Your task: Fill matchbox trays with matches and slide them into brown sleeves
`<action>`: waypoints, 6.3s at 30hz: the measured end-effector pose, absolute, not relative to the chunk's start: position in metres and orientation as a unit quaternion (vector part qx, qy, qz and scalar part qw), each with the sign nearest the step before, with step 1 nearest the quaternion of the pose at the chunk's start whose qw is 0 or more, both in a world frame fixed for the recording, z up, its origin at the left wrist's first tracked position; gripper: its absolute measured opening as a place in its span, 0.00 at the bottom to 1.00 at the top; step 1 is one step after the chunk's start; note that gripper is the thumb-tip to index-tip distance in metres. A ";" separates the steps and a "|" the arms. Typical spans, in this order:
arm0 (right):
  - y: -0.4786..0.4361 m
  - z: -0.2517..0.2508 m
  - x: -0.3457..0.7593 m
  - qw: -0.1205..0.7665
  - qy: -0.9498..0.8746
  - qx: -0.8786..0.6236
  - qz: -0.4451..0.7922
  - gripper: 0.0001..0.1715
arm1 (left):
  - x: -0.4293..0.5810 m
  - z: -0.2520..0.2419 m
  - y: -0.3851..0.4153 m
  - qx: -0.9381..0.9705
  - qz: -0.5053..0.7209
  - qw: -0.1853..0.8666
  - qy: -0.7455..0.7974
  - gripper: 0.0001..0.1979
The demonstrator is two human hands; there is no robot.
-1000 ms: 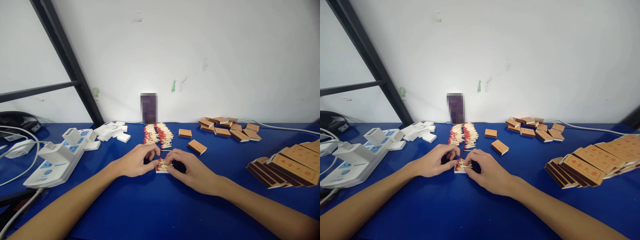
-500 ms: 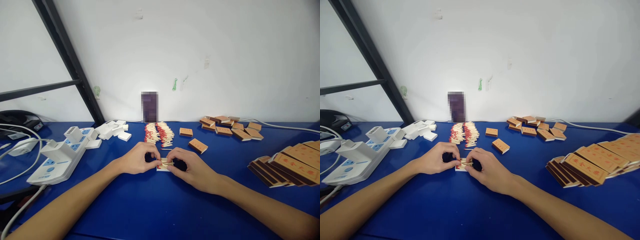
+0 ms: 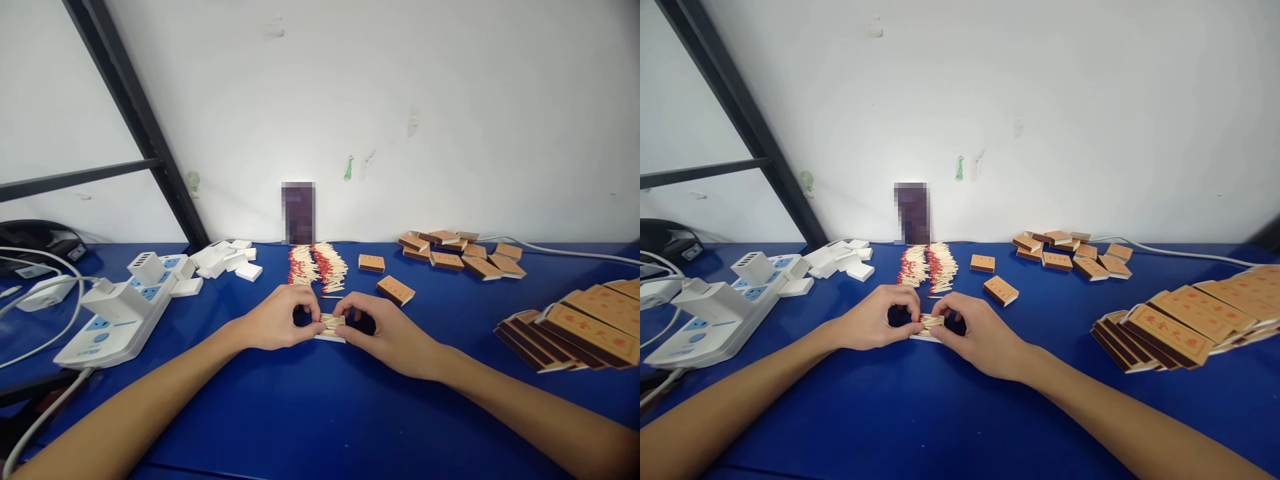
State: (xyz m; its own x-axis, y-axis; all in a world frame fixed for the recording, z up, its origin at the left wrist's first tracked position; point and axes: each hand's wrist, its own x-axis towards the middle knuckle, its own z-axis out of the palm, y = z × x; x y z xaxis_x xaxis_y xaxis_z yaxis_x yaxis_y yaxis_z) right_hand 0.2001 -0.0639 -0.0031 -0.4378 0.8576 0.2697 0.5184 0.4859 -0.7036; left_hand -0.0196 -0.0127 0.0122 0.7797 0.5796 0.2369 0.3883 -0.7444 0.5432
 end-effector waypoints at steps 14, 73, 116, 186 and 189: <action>-0.063 -0.003 0.200 0.303 -0.817 -0.411 0.269 0.06 | -0.025 0.019 -0.013 0.919 0.167 0.265 0.239 0.15; -0.033 -0.013 0.217 0.268 -0.838 -0.473 0.048 0.13 | -0.014 0.007 -0.013 0.887 0.227 0.281 0.289 0.07; -0.030 -0.012 0.234 0.187 -0.870 -0.452 0.051 0.09 | -0.019 0.004 -0.014 0.953 0.191 0.129 0.196 0.13; -0.060 0.004 0.211 0.227 -0.873 -0.412 0.130 0.11 | -0.041 0.010 0.021 0.930 0.115 -0.032 0.348 0.09; -0.059 0.002 0.211 0.232 -0.872 -0.411 0.132 0.10 | -0.037 0.014 0.014 0.930 0.143 -0.006 0.339 0.09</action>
